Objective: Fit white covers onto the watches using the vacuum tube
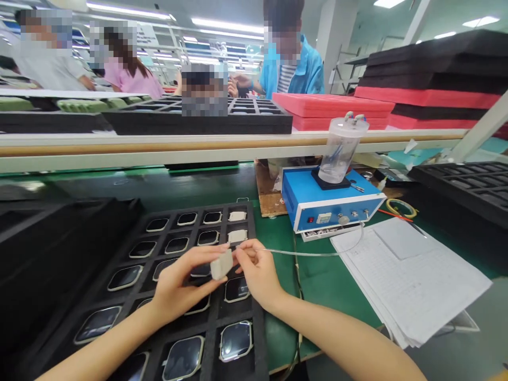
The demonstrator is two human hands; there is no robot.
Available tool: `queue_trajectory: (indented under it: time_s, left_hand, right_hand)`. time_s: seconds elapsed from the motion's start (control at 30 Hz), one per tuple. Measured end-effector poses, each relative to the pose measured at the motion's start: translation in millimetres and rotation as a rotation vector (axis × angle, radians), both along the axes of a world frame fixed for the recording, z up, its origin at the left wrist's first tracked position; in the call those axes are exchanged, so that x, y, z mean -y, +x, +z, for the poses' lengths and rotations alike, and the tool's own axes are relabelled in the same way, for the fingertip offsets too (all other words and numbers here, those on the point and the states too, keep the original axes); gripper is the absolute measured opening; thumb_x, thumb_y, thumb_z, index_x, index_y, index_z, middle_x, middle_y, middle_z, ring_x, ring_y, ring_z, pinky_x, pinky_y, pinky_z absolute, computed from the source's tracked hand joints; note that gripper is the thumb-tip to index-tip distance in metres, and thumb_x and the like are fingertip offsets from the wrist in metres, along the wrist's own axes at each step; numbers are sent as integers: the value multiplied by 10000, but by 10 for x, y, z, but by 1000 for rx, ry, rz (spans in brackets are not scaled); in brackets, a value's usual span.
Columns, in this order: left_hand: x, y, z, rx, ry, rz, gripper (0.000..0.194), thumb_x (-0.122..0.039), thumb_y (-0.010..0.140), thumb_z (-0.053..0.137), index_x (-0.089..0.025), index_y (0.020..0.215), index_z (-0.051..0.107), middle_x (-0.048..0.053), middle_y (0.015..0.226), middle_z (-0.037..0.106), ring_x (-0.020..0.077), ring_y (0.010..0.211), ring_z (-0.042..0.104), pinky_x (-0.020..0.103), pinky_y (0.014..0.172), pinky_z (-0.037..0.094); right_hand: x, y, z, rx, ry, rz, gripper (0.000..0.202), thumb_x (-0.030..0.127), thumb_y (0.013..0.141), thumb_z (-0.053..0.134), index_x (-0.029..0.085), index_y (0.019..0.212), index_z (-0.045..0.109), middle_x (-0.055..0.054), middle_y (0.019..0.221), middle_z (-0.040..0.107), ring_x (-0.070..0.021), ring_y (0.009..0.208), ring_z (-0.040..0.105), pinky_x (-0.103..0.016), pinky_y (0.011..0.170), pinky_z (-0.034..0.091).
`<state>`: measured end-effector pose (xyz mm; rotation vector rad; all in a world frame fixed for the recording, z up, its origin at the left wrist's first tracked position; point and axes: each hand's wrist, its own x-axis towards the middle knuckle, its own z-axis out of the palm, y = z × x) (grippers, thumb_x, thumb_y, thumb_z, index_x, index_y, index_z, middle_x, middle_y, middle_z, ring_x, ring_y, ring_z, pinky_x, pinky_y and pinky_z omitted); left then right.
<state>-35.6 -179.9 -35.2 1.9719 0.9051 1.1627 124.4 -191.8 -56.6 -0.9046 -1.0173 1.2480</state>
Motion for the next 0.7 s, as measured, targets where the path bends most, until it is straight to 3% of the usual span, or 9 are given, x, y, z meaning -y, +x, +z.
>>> queue_trajectory:
  time_s: [0.17, 0.3, 0.43, 0.5, 0.6, 0.7]
  left_hand:
    - [29, -15, -97, -118, 243, -123, 271, -125, 722, 638, -205, 981, 649, 87, 1107, 668, 233, 1068, 591, 392, 947, 449]
    - [43, 0, -48, -59, 192, -47, 280, -140, 721, 649, -209, 990, 620, 96, 1114, 656, 231, 1055, 591, 387, 951, 431]
    - [14, 9, 79, 95, -180, -103, 379, -259, 701, 683, -198, 1057, 568, 110, 1122, 620, 247, 1037, 578, 366, 908, 441]
    - [-28, -4, 127, 181, -477, -240, 351, -384, 763, 599, -162, 1034, 579, 118, 1009, 650, 229, 890, 625, 336, 788, 487]
    - [-85, -40, 155, 272, -857, -458, 482, -527, 823, 421, -107, 953, 619, 134, 837, 679, 201, 717, 638, 299, 651, 492]
    - [-103, -69, 132, 293, -1014, -529, 420, -468, 826, 469, -101, 957, 625, 143, 875, 684, 191, 740, 645, 277, 639, 492]
  right_hand:
    - [29, 49, 109, -243, -97, 160, 209, 242, 649, 715, 183, 741, 536, 32, 675, 612, -116, 600, 591, -259, 608, 501]
    - [12, 69, 115, -385, -159, 212, 243, 206, 628, 741, 182, 769, 545, 19, 715, 626, -118, 635, 598, -257, 622, 495]
    - [-2, 83, 124, -325, -121, 168, 261, 199, 609, 759, 180, 762, 549, 17, 723, 618, -117, 651, 583, -236, 607, 480]
    - [-6, 99, 151, -241, -57, 151, 256, 205, 608, 761, 181, 753, 552, 11, 747, 626, -117, 679, 579, -232, 631, 471]
    - [-12, 133, 200, -116, 41, 203, 230, 219, 635, 743, 180, 770, 561, -5, 779, 637, -130, 726, 583, -254, 689, 463]
    - [-11, 161, 229, -9, 98, 309, 215, 232, 651, 726, 176, 770, 556, -11, 766, 626, -136, 705, 573, -268, 653, 463]
